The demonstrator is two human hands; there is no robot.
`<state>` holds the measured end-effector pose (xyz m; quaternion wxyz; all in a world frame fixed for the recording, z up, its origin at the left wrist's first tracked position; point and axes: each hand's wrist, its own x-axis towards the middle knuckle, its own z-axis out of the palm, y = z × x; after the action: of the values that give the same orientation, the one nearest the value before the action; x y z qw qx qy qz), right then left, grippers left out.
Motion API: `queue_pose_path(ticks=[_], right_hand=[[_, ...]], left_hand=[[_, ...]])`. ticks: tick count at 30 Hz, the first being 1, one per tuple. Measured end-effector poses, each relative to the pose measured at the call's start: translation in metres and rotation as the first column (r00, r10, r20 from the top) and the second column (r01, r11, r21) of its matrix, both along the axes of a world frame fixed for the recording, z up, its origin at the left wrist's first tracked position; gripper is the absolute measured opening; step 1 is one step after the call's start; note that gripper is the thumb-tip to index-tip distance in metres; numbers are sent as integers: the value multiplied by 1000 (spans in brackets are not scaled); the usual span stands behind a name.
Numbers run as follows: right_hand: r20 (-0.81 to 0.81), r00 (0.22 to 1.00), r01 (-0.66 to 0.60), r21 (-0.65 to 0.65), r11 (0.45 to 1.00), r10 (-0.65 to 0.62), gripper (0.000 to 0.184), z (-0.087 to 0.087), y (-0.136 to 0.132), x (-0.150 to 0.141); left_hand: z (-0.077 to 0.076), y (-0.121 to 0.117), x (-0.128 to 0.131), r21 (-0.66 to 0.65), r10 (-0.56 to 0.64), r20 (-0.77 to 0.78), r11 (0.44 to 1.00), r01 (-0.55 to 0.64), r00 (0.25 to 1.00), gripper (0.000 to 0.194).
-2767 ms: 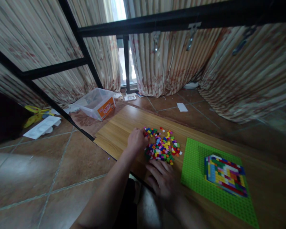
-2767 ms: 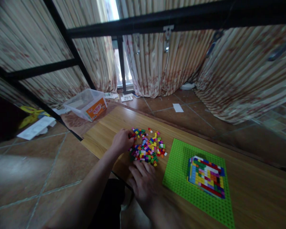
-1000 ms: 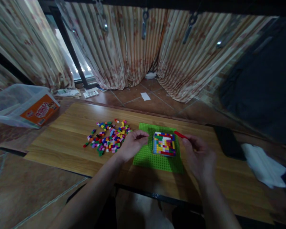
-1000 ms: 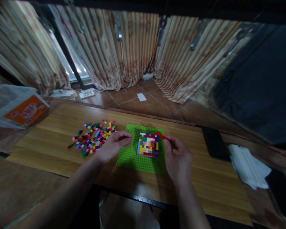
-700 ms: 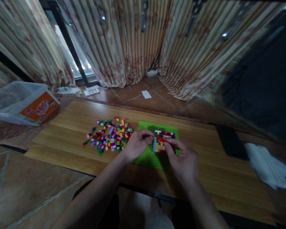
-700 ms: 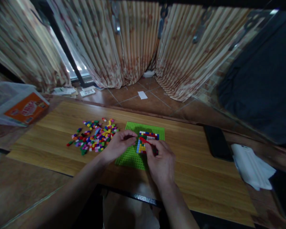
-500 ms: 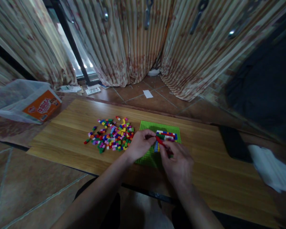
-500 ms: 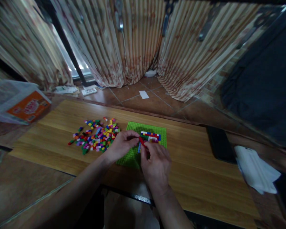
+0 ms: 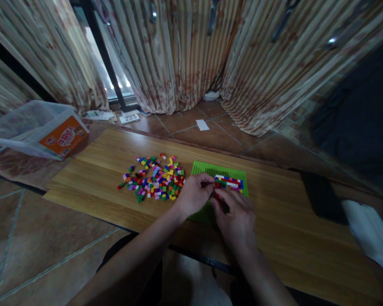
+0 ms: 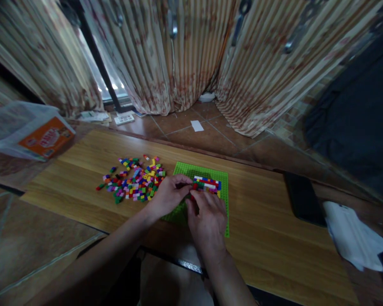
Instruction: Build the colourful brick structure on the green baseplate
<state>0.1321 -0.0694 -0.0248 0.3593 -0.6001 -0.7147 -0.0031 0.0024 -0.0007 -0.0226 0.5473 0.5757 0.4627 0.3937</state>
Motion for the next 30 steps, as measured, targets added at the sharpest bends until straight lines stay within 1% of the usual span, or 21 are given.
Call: queue_pose_path(ticks=[5,9,14,18,21,26,30], right_hand=[[-66,998,-18,-50,999,15,23,2,1,5],[-122,993,1,-50,999,-7,27,3,4,9],[-54,999,0,-38,999,-2,30,1,7,12],[-11,1000,-3,-44,999,2,32,1,6,11],[-1,1000,3,-41,999,-3,33,2,6,10],[20,1000,-3,-32,999,4,34,2,6,9],[71,997,-12,11,1000,11,32,0,5,9]], left_hand=[[0,-1,-2,15,0,-43,1000,1,999,12],[2,-2,-1,-4,-1,-63,1000,1,998,13],[-1,-4,-2,-17,-26,-81,1000,24,996,16],[-4,-5,-2,5,-17,-99,1000,18,995,16],[-3,-6,-2,33,-8,-123,999,12,992,17],[0,-8,-2,37,-10,-130,999,15,992,18],[-1,-9,-2,58,-7,-147,998,15,989,18]])
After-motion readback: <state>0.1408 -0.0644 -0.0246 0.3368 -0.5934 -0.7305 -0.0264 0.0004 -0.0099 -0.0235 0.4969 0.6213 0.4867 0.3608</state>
